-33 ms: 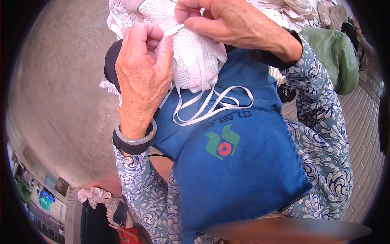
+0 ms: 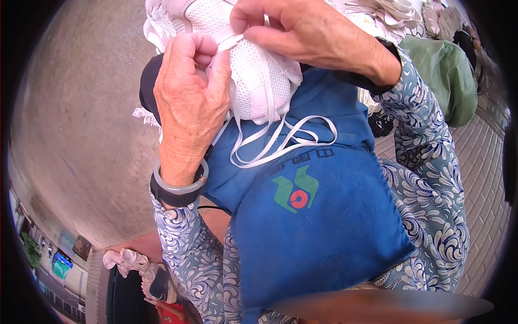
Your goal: The recorder is lacing a pink shoe upper.
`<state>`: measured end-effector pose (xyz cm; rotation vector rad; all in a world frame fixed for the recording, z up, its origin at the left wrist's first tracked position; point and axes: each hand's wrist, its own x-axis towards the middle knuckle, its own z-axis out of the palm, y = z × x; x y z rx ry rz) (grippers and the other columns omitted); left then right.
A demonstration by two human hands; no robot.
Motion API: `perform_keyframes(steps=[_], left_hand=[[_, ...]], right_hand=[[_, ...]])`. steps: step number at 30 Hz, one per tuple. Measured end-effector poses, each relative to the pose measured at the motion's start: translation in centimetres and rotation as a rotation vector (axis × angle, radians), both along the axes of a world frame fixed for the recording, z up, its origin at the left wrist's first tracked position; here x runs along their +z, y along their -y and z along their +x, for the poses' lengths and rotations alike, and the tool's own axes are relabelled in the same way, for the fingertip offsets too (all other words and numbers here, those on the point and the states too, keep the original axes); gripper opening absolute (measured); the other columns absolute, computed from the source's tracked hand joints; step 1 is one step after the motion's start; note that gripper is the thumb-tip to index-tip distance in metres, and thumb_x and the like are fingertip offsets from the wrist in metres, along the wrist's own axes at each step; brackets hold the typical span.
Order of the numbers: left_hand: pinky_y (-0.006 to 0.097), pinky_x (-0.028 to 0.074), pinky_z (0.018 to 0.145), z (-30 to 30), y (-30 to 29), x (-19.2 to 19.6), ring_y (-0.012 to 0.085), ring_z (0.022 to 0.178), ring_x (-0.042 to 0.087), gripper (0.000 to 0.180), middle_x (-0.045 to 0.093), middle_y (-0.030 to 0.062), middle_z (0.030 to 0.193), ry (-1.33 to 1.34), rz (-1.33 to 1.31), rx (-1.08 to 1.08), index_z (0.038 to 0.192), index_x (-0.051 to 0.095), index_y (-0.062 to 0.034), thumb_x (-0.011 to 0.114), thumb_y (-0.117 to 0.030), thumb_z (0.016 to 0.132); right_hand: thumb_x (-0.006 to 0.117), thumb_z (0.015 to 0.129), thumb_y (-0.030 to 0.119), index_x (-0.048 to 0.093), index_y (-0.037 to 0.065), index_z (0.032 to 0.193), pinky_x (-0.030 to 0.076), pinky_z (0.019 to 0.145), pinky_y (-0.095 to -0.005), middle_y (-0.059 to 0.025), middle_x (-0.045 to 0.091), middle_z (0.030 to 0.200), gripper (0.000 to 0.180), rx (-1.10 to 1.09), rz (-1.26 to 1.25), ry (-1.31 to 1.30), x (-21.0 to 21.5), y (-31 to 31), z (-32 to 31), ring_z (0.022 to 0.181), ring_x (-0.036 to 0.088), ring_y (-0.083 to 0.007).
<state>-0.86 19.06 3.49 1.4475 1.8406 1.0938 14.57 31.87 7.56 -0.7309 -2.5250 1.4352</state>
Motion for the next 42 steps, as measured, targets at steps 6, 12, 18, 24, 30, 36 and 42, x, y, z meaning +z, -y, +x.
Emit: perform_keyframes(steps=[6, 12, 18, 24, 30, 36, 42], left_hand=[[0.028, 0.048, 0.066, 0.4, 0.7, 0.2, 0.0161, 0.072, 0.057, 0.022, 0.057, 0.009, 0.086, 0.096, -0.051, 0.055, 0.096, 0.056, 0.0007, 0.069, -0.006, 0.079], [0.028, 0.048, 0.066, 0.4, 0.9, 0.2, 0.0155, 0.072, 0.056, 0.023, 0.057, 0.0086, 0.088, 0.136, -0.085, 0.085, 0.098, 0.056, 0.0002, 0.069, -0.003, 0.079], [0.029, 0.049, 0.065, 0.6, 0.9, -0.5, 0.0186, 0.074, 0.06, 0.022, 0.056, 0.0083, 0.088, -0.027, 0.133, 0.035, 0.099, 0.06, -0.0034, 0.066, 0.002, 0.078], [0.029, 0.05, 0.066, 0.3, 0.7, -0.6, 0.0201, 0.076, 0.062, 0.02, 0.057, 0.008, 0.088, -0.103, 0.173, -0.005, 0.096, 0.061, -0.0048, 0.065, 0.003, 0.078], [0.028, 0.05, 0.067, 0.4, 1.0, -0.6, 0.019, 0.075, 0.061, 0.019, 0.056, 0.0084, 0.088, -0.07, 0.128, -0.002, 0.096, 0.06, -0.0025, 0.066, 0.002, 0.079], [0.028, 0.05, 0.068, 0.3, 1.0, -0.8, 0.0183, 0.077, 0.06, 0.018, 0.056, 0.0087, 0.088, -0.024, 0.118, -0.002, 0.096, 0.059, -0.0008, 0.065, 0.002, 0.079], [0.029, 0.05, 0.068, 0.3, 0.6, -0.9, 0.019, 0.076, 0.06, 0.019, 0.055, 0.0082, 0.088, -0.036, 0.152, -0.013, 0.096, 0.06, -0.0034, 0.065, 0.002, 0.079]], right_hand=[[0.059, 0.079, 0.01, 0.057, -0.003, 0.082, 0.048, 0.062, -0.0428, -0.0207, 0.058, 0.069, 0.013, 0.201, 0.236, -0.052, -1.2, -1.4, -0.8, 0.069, 0.06, -0.0392], [0.059, 0.079, 0.01, 0.054, -0.002, 0.075, 0.045, 0.057, -0.0408, -0.0187, 0.055, 0.061, 0.014, 0.342, 0.051, 0.197, 0.9, -2.8, -1.7, 0.058, 0.056, -0.0336], [0.059, 0.084, 0.013, 0.052, -0.001, 0.081, 0.044, 0.057, -0.0376, -0.0175, 0.056, 0.069, 0.016, 0.372, 0.312, -0.087, -0.7, -1.9, -1.1, 0.062, 0.056, -0.0297], [0.06, 0.084, 0.011, 0.057, 0.0, 0.092, 0.047, 0.066, -0.038, -0.016, 0.057, 0.077, 0.014, 0.301, 0.095, -0.196, -1.1, -2.3, -0.8, 0.072, 0.059, -0.0327], [0.061, 0.08, 0.009, 0.054, -0.001, 0.088, 0.047, 0.066, -0.0398, -0.0184, 0.057, 0.079, 0.015, 0.361, 0.203, 0.043, -0.2, -2.0, -0.7, 0.074, 0.059, -0.0351], [0.061, 0.079, 0.008, 0.052, -0.002, 0.088, 0.047, 0.067, -0.041, -0.0205, 0.056, 0.079, 0.017, 0.347, 0.233, 0.11, 0.3, -1.4, -1.0, 0.076, 0.06, -0.0362], [0.059, 0.079, 0.008, 0.056, -0.004, 0.081, 0.047, 0.061, -0.0392, -0.0193, 0.059, 0.071, 0.013, 0.335, 0.165, 0.135, 0.8, -2.3, -1.9, 0.066, 0.06, -0.0325]])
